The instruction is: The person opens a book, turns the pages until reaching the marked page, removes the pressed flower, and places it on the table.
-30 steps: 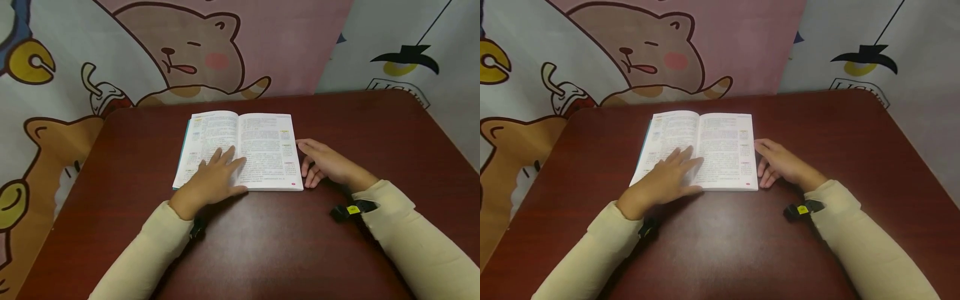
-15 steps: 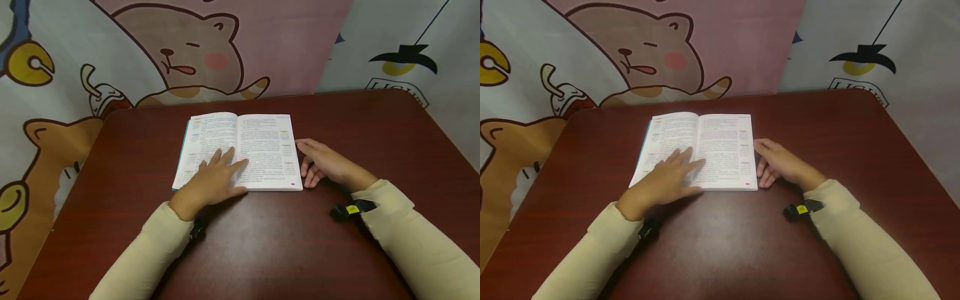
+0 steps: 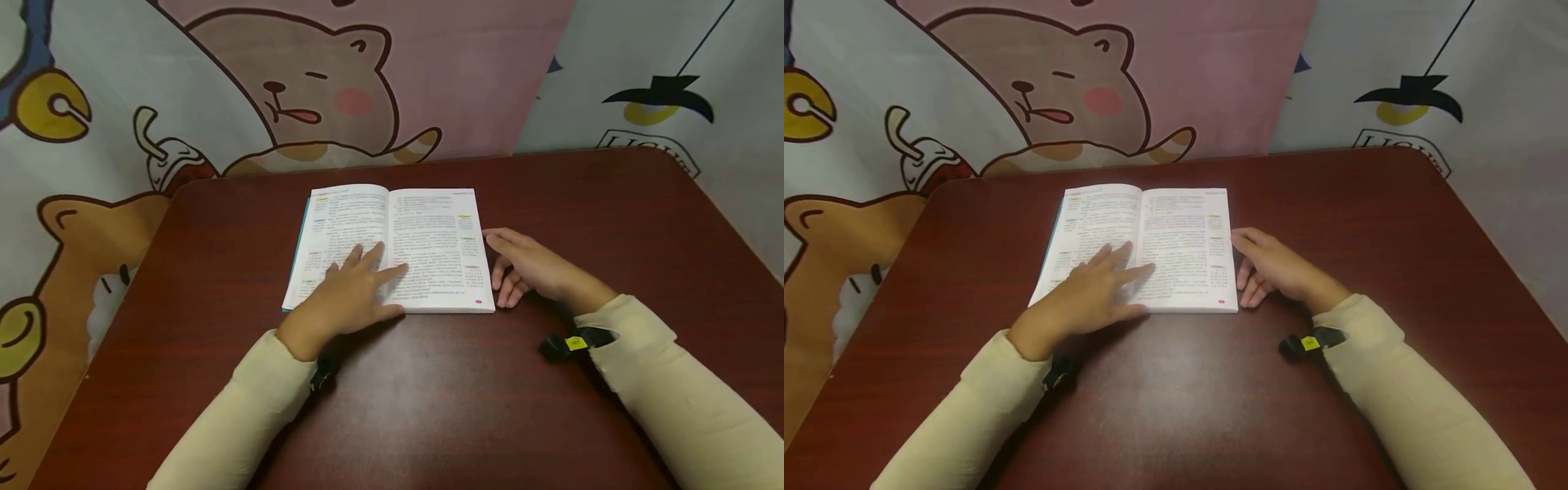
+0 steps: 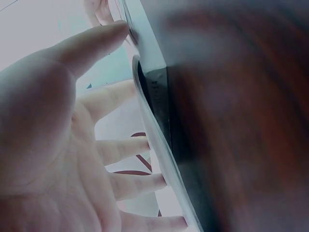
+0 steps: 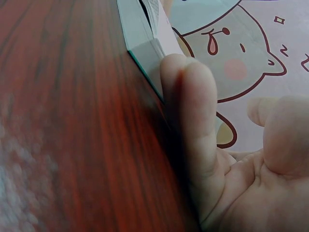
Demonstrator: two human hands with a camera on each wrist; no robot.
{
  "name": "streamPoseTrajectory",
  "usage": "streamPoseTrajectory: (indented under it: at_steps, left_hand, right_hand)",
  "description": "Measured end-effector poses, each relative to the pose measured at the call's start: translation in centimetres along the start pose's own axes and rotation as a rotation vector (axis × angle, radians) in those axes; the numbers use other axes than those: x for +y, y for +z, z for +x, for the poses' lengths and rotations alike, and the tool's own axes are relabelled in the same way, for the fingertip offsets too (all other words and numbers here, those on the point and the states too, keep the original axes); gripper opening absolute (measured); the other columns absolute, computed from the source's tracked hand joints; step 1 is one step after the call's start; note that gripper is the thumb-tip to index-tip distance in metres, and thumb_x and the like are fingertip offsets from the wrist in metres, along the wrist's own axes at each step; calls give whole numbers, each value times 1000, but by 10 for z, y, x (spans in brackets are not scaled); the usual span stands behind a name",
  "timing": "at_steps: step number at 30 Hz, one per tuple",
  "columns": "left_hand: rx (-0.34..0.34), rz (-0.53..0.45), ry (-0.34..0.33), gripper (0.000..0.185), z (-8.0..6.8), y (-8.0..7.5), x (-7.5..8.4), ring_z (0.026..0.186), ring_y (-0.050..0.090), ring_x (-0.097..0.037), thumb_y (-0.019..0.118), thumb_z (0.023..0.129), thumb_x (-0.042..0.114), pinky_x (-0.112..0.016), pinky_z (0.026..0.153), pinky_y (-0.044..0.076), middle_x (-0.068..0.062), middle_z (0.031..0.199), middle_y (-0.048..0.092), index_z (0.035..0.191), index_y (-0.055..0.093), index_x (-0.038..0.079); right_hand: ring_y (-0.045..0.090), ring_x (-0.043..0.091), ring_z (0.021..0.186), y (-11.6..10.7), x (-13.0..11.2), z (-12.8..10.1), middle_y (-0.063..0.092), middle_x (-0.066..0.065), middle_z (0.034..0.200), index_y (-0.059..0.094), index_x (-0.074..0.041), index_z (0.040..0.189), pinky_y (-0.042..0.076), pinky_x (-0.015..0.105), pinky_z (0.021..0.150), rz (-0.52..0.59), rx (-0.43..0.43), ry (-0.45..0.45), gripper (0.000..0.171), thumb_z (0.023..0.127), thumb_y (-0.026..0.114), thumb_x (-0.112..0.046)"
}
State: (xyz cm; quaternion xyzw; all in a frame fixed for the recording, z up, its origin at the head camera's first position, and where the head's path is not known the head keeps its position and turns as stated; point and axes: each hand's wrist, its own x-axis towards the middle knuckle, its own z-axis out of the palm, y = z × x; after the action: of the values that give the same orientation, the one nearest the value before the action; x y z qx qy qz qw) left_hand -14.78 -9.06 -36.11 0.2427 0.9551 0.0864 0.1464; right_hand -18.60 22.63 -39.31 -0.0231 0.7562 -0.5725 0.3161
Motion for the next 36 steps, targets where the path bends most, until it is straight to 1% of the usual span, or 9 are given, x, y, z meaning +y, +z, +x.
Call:
streamPoseTrajectory:
  at_steps: [11, 14, 17, 21, 23, 25, 28, 31, 36]
  left_hand:
    - [9, -4, 11, 68, -2, -1, -2, 150, 20, -47, 63, 91, 59, -74, 107, 30, -12, 166, 23, 151, 43, 36]
    - [12, -2, 9, 68, -3, -1, -2, 150, 20, -47, 64, 91, 59, -74, 107, 30, -11, 165, 25, 151, 44, 35]
    - [44, 27, 41, 66, -3, -1, -2, 149, 27, -45, 66, 91, 57, -71, 108, 33, -11, 162, 34, 149, 48, 31]
    - [116, 81, 119, 63, -2, 1, -2, 145, 39, -39, 71, 88, 53, -65, 105, 40, -8, 153, 48, 144, 56, 25]
    - [128, 84, 134, 62, -1, 2, -1, 144, 41, -36, 72, 88, 51, -64, 105, 40, -5, 151, 51, 142, 57, 25]
    - [125, 75, 130, 62, -1, 2, 0, 145, 40, -33, 73, 88, 50, -65, 106, 39, -4, 151, 52, 142, 57, 25]
    - [94, 55, 102, 63, -1, 3, 2, 148, 37, -32, 72, 89, 50, -68, 107, 35, -3, 153, 50, 144, 54, 27]
    - [71, 49, 87, 64, -2, 4, 4, 149, 33, -34, 70, 90, 49, -70, 108, 33, -5, 155, 47, 147, 51, 29]
    - [57, 39, 69, 64, -2, 6, 8, 151, 29, -36, 69, 91, 49, -71, 110, 29, -7, 157, 44, 149, 47, 32]
  right_hand:
    - [68, 31, 56, 1, 0, 0, 57, 14, 74, 21, -20, 156, 58, 47, 53, -3, -4, -7, 63, 106, 29, -56]
    - [67, 31, 55, 1, 0, 1, 57, 14, 74, 21, -20, 156, 58, 47, 53, 2, -3, -7, 62, 106, 29, -56]
    - [67, 30, 54, 1, 2, 2, 57, 14, 73, 21, -20, 155, 58, 46, 53, 14, -5, -4, 60, 106, 29, -54]
    - [67, 30, 54, 1, 3, 2, 56, 14, 73, 21, -20, 155, 58, 46, 52, 24, -1, 0, 60, 106, 30, -54]
    - [67, 30, 53, 0, 3, 2, 56, 14, 73, 22, -21, 155, 58, 46, 52, 21, 5, -1, 60, 106, 31, -54]
    - [67, 30, 54, 0, 3, 1, 56, 14, 74, 22, -21, 155, 58, 46, 52, 12, 6, -5, 61, 106, 31, -55]
    - [67, 31, 55, 0, 2, 1, 57, 14, 74, 21, -20, 156, 58, 46, 53, -1, -5, -5, 62, 106, 31, -55]
    - [67, 31, 55, 0, 1, 0, 57, 15, 75, 21, -20, 156, 58, 47, 54, -6, -13, -6, 63, 105, 31, -56]
    - [67, 32, 55, 0, 4, 0, 57, 14, 75, 22, -20, 156, 57, 47, 53, -7, -6, -17, 64, 104, 31, -58]
